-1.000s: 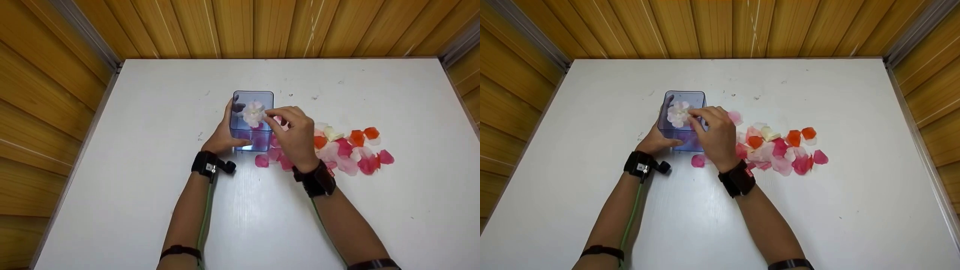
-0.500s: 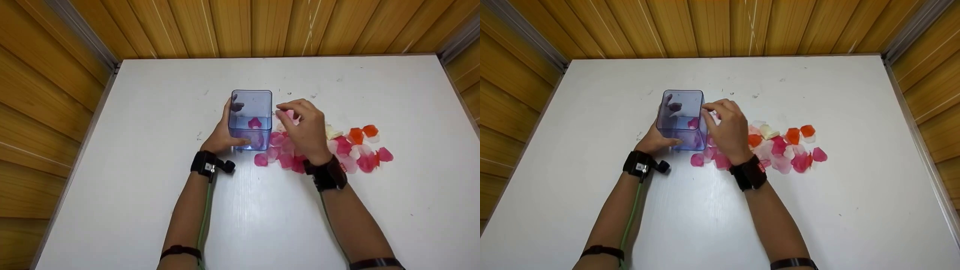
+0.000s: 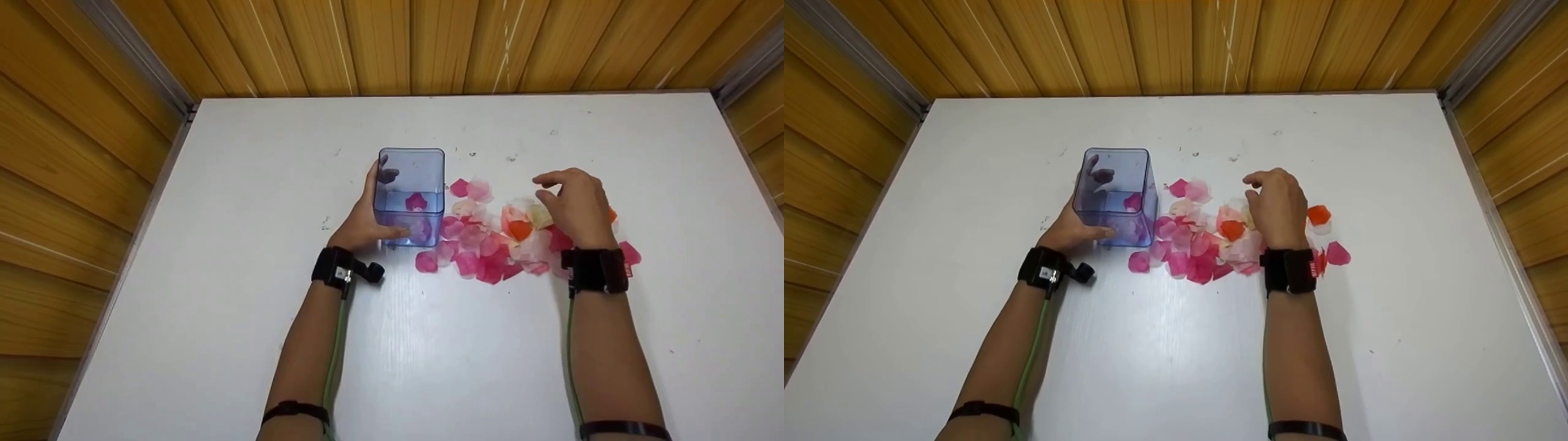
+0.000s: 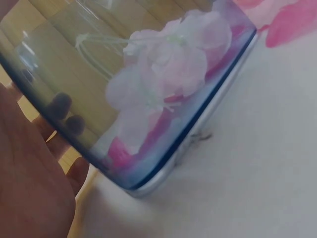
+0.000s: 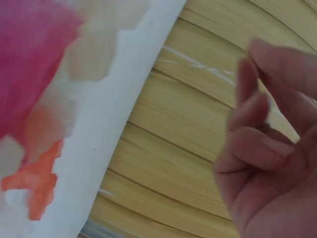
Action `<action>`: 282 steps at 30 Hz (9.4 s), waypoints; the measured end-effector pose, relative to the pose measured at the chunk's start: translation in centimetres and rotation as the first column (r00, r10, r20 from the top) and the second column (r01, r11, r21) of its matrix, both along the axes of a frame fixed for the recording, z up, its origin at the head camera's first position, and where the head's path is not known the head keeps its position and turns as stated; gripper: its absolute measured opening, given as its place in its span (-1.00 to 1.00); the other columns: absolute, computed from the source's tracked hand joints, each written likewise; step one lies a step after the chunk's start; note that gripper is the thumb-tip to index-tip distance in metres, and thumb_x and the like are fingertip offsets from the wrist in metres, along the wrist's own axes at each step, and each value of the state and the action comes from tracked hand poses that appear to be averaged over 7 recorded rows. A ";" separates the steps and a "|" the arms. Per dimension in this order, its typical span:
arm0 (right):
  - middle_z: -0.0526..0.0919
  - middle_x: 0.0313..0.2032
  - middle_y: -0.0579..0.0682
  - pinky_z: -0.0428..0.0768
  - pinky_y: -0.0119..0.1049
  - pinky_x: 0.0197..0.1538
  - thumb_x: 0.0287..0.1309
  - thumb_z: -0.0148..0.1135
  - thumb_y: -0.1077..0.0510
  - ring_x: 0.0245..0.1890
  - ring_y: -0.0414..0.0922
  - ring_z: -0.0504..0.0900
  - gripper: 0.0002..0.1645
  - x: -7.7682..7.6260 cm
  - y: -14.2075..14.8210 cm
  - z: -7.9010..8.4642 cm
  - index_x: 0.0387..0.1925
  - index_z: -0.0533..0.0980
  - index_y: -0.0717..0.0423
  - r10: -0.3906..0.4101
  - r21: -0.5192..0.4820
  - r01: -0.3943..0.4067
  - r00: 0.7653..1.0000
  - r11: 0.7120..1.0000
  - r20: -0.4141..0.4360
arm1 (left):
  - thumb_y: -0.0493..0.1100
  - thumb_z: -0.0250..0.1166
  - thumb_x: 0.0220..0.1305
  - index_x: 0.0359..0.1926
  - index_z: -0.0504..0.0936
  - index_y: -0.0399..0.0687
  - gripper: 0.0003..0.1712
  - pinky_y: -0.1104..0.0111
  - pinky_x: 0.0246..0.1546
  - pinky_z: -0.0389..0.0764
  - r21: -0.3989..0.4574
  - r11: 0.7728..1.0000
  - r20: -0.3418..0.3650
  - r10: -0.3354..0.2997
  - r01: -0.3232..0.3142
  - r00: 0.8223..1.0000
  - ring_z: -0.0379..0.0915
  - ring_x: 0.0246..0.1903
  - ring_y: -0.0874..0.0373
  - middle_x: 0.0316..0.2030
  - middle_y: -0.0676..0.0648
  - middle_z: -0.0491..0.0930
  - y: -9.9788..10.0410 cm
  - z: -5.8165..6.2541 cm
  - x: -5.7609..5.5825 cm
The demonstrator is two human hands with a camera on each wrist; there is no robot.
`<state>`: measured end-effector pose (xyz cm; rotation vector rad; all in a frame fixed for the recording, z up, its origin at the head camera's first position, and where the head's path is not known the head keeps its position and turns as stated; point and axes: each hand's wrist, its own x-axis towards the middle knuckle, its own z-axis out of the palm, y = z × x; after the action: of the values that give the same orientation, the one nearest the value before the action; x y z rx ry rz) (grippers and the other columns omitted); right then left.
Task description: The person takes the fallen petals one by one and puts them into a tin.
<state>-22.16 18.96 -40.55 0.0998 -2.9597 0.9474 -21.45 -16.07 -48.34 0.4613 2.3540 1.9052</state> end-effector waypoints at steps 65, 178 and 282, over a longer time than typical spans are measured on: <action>0.46 -0.26 0.19 0.37 -0.15 -0.22 0.19 0.19 0.16 -0.23 0.06 0.40 -0.71 0.2 -2.6 -0.4 -0.06 0.62 0.10 -0.071 -0.032 0.068 0.993 0.997 -0.098 | -0.24 0.57 -0.29 0.44 -0.33 0.18 0.46 0.03 0.26 0.09 -0.024 0.999 -0.016 -0.047 0.046 0.999 -0.02 0.32 -0.09 0.33 -0.16 0.08 0.6 3.6 1.9; 0.50 -0.27 0.09 0.37 -0.16 -0.34 0.14 0.24 0.05 -0.23 0.01 0.34 -0.81 1.4 -0.2 1.6 -0.27 0.68 0.01 0.182 0.020 -0.189 0.966 0.982 0.186 | -0.19 0.55 -0.26 0.44 -0.32 0.19 0.43 0.03 0.27 0.05 -0.012 0.997 -0.013 -0.080 0.080 0.997 -0.05 0.33 -0.07 0.34 -0.12 0.07 0.9 3.2 1.3; 0.33 -0.47 -0.03 0.24 -0.33 -0.42 0.15 0.25 0.04 -0.42 -0.15 0.34 -0.75 5.6 -13.1 1.1 -0.24 0.69 0.09 0.127 -0.262 -0.290 0.856 0.920 -0.501 | -0.25 0.55 -0.30 0.45 -0.33 0.11 0.46 -0.01 0.27 0.06 0.017 0.994 -0.055 -0.107 0.108 0.993 0.00 0.30 -0.06 0.31 -0.21 0.10 1.2 3.0 1.3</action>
<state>-16.54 5.86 -39.49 0.5714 -2.3367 1.2211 -20.18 -14.89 -45.29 0.6355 2.2937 1.8931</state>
